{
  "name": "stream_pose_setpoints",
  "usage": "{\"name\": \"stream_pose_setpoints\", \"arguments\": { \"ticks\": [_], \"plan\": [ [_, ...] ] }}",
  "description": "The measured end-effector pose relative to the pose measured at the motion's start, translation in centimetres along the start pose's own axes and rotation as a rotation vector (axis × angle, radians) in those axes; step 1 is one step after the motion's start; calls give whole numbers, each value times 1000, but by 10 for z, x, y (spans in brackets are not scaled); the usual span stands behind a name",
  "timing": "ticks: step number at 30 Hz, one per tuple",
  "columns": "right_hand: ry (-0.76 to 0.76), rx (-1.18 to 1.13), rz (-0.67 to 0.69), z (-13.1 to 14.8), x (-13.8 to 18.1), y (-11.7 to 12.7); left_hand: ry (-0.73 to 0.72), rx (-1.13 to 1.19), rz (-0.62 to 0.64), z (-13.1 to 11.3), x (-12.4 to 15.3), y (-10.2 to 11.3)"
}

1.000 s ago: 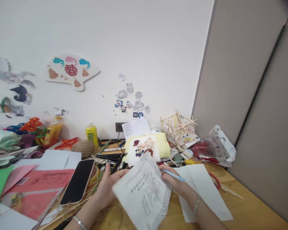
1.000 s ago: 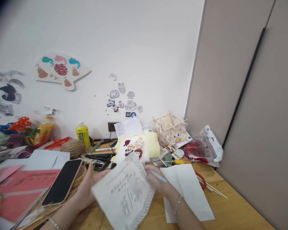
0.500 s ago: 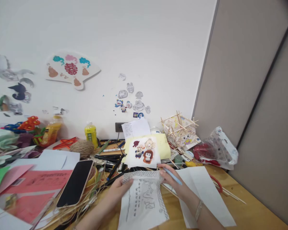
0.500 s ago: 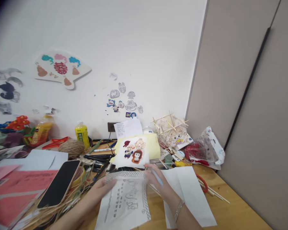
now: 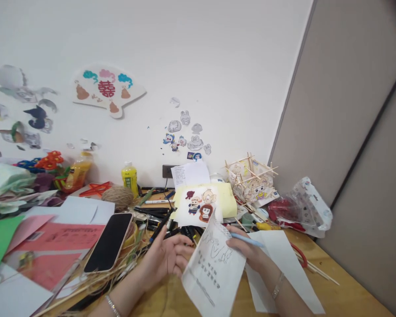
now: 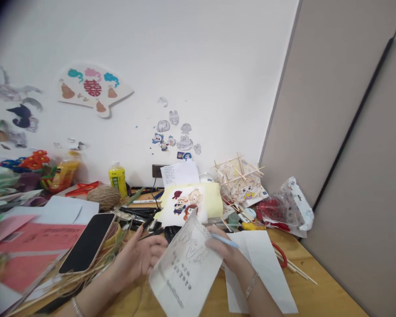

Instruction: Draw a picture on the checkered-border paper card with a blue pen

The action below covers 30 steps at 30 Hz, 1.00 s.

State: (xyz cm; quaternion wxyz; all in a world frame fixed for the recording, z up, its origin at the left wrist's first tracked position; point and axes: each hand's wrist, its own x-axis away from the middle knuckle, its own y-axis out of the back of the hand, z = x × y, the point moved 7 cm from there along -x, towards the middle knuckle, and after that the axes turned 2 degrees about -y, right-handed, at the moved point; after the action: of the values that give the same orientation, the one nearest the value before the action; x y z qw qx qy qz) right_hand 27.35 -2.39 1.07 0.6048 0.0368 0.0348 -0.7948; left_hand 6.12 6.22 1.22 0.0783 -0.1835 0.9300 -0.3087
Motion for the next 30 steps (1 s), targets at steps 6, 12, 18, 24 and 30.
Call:
{"name": "stream_pose_setpoints", "arguments": {
  "ticks": [6,12,18,24,30],
  "plan": [
    [-28,173,119,10,8,-23,75,-291,-124,23,4,-3],
    [159,237,-199,18,-2,-6,15,-565,-384,27,1,19],
    [340,156,-471,21,4,14,-181,-417,-474,32,-6,33],
    [341,-8,-143,20,21,-35,-139,-265,-329,46,-9,16],
    [226,93,232,9,33,-84,-139,-250,-73,39,-5,-12]
  ]
}}
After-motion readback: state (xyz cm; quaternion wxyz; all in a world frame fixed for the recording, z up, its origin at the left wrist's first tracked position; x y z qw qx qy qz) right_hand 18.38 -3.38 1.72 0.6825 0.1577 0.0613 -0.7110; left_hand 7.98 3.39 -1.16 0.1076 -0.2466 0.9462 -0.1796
